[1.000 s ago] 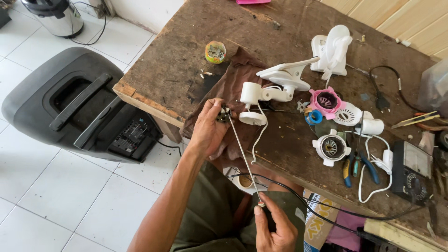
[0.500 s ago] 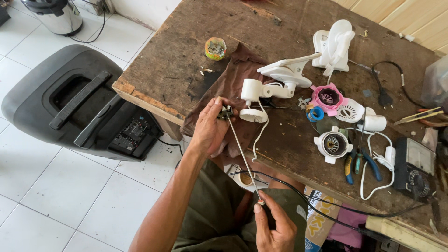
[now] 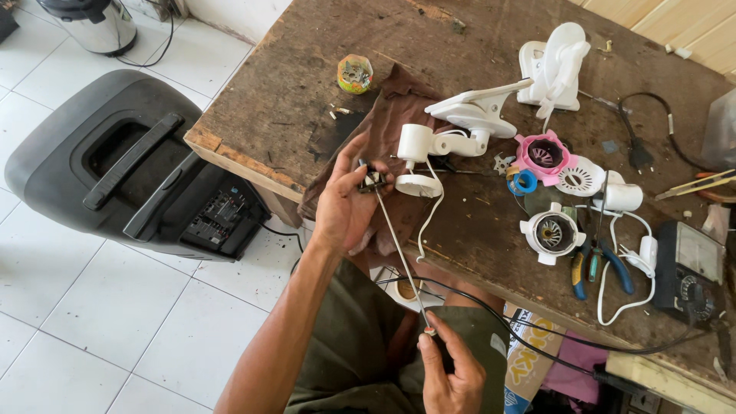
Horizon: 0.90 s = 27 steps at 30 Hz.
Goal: The person uses a screwdriver to work on the internal components of a small white electric fan motor. They then pick up a second fan motor and continue to use the screwdriver on it.
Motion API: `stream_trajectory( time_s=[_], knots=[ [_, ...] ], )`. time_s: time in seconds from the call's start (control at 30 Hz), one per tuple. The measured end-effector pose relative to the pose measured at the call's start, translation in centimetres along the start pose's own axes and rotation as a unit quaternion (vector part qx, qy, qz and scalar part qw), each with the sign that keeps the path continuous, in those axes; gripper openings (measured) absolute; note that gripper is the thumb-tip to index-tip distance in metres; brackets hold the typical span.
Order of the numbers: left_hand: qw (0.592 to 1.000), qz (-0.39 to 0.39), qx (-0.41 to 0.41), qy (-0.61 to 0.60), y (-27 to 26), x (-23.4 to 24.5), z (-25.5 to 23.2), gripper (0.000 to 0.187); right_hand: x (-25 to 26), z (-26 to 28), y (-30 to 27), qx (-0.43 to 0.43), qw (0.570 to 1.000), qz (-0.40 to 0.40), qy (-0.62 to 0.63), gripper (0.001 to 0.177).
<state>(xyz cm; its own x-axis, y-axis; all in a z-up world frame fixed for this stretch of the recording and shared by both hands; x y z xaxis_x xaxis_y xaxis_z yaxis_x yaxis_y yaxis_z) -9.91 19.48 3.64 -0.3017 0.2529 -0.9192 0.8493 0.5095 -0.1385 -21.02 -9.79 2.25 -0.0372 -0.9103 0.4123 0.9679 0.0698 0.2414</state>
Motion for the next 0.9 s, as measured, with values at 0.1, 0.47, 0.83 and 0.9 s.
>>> stream_trajectory(
  time_s=[0.1, 0.47, 0.83, 0.9],
  knots=[
    [1.0, 0.029, 0.007, 0.0, 0.0, 0.7, 0.0, 0.061, 0.1, -1.4, -0.7, -0.149, 0.986, 0.0, 0.079, 0.037],
    [0.99, 0.139, -0.015, 0.009, -2.5, -3.9, -2.0, 0.058, 1.5, -6.7, -1.4, -0.264, 0.898, 0.1, 0.337, 0.04],
    [0.968, 0.231, 0.083, -0.057, -0.9, -12.8, 3.2, 0.04, 6.1, -4.9, -1.3, -0.17, 0.955, 0.035, 0.24, 0.05],
    [0.962, 0.241, 0.103, -0.071, -1.4, -15.2, 4.0, 0.04, 7.0, -5.3, -1.7, -0.21, 0.954, -0.001, 0.215, 0.054]
  ],
)
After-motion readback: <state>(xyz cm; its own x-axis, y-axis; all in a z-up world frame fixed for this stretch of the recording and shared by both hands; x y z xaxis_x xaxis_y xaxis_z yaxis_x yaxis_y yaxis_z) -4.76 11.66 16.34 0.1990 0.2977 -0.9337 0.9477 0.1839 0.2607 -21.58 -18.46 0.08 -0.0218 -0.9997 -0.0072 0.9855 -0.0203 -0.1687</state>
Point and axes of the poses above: each hand's wrist, its own y-axis towards the middle knuckle, its own x-axis out of the back of the hand, z = x × y, the point moved 1 cm from there along y, towards the middle knuckle, and after that the axes turned 8 degrees about -z, right-handed, at the moved point
